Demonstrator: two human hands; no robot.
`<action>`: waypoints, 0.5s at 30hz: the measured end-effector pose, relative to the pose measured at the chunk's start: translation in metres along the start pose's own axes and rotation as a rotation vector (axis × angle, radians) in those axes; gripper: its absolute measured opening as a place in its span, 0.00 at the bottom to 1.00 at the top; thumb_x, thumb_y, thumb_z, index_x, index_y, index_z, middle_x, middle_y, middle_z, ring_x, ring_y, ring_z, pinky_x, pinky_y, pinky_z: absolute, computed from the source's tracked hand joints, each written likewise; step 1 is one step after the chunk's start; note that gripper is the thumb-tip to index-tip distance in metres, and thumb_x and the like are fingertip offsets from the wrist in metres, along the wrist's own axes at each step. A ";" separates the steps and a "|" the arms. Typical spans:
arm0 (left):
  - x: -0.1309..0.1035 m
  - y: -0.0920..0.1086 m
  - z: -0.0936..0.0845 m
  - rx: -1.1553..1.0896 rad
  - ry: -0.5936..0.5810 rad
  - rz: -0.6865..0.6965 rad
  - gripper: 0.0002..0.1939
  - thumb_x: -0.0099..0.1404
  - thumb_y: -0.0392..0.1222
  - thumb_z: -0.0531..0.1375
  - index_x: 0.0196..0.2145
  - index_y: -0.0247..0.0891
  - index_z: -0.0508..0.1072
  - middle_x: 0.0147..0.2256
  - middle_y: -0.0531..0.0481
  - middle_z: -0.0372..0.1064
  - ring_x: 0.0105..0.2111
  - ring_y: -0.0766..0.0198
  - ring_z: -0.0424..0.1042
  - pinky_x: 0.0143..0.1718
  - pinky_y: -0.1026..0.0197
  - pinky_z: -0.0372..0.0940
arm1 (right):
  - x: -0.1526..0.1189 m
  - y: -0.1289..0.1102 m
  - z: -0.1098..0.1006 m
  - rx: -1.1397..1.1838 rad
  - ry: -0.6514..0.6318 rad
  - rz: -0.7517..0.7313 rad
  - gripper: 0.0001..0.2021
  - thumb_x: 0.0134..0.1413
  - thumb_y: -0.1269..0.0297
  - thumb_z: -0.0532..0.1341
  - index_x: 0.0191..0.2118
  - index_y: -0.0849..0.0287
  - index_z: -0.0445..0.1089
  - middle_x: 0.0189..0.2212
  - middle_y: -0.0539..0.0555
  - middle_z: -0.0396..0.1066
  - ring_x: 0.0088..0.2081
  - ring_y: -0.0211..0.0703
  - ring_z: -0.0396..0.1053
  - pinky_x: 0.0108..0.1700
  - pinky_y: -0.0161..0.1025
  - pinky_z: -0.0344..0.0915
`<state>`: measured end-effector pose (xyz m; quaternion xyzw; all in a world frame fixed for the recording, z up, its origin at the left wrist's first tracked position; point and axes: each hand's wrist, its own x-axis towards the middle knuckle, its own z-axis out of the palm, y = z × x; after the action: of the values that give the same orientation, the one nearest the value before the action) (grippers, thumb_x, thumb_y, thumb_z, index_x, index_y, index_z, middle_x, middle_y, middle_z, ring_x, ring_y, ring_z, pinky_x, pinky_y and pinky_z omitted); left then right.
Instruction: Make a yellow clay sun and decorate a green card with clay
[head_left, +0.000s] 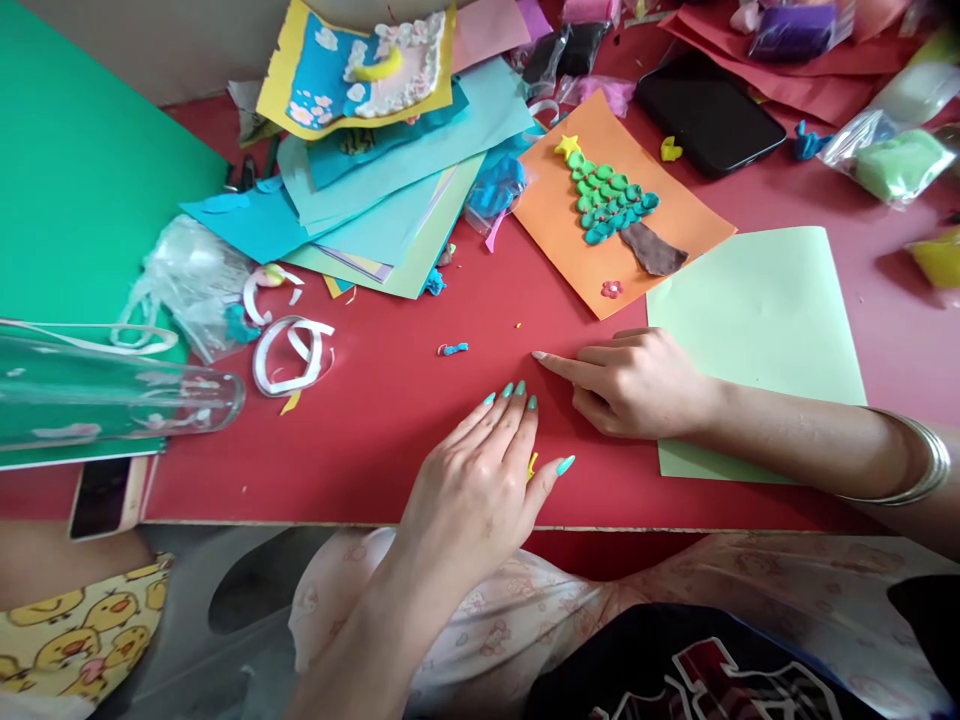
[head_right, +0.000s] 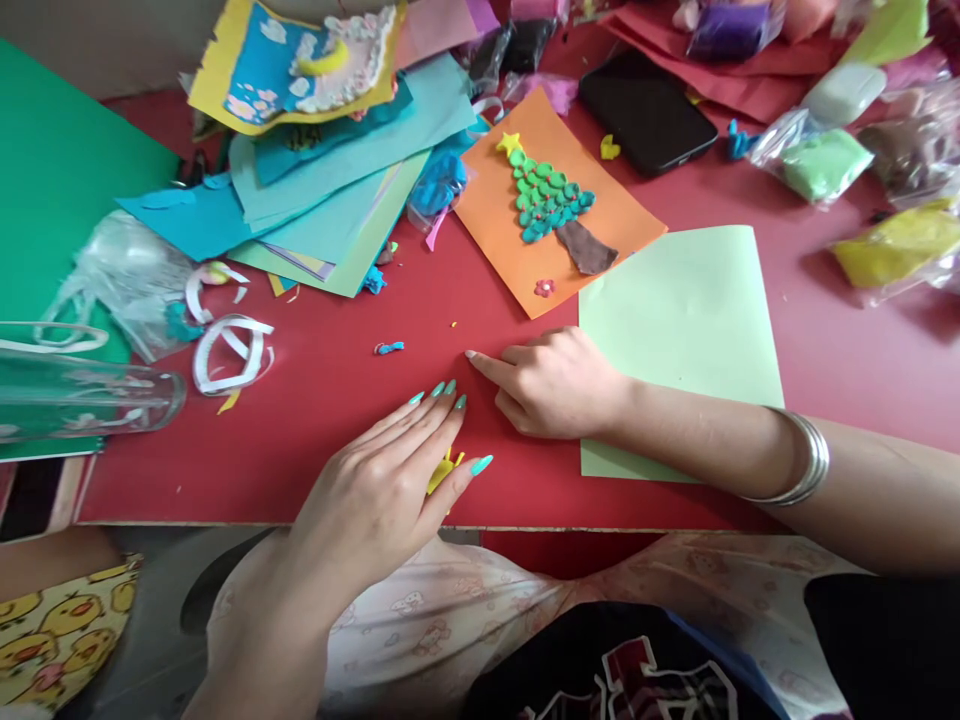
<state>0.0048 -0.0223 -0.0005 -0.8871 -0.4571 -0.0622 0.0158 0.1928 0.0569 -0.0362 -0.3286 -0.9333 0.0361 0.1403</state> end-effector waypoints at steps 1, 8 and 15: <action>0.001 -0.002 0.001 -0.016 -0.022 -0.005 0.24 0.68 0.46 0.46 0.48 0.22 0.70 0.48 0.33 0.69 0.50 0.53 0.68 0.51 0.53 0.65 | 0.000 0.000 0.000 -0.001 0.004 -0.004 0.22 0.50 0.68 0.50 0.51 0.62 0.69 0.20 0.53 0.70 0.19 0.34 0.55 0.23 0.36 0.44; 0.000 -0.026 0.002 0.012 -0.149 -0.179 0.31 0.68 0.54 0.43 0.58 0.27 0.57 0.59 0.35 0.54 0.61 0.51 0.52 0.58 0.45 0.54 | -0.001 0.001 0.001 0.001 0.031 0.001 0.20 0.51 0.68 0.50 0.48 0.62 0.71 0.20 0.53 0.71 0.18 0.34 0.57 0.22 0.35 0.44; -0.012 -0.034 -0.008 0.006 -0.100 -0.163 0.29 0.68 0.51 0.43 0.60 0.29 0.55 0.58 0.36 0.56 0.60 0.52 0.54 0.57 0.44 0.55 | -0.002 0.002 0.002 0.047 0.086 -0.070 0.20 0.53 0.67 0.49 0.47 0.61 0.71 0.19 0.52 0.70 0.18 0.34 0.56 0.22 0.36 0.43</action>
<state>-0.0300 -0.0130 0.0051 -0.8488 -0.5284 -0.0174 -0.0094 0.1947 0.0570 -0.0385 -0.2935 -0.9363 0.0390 0.1889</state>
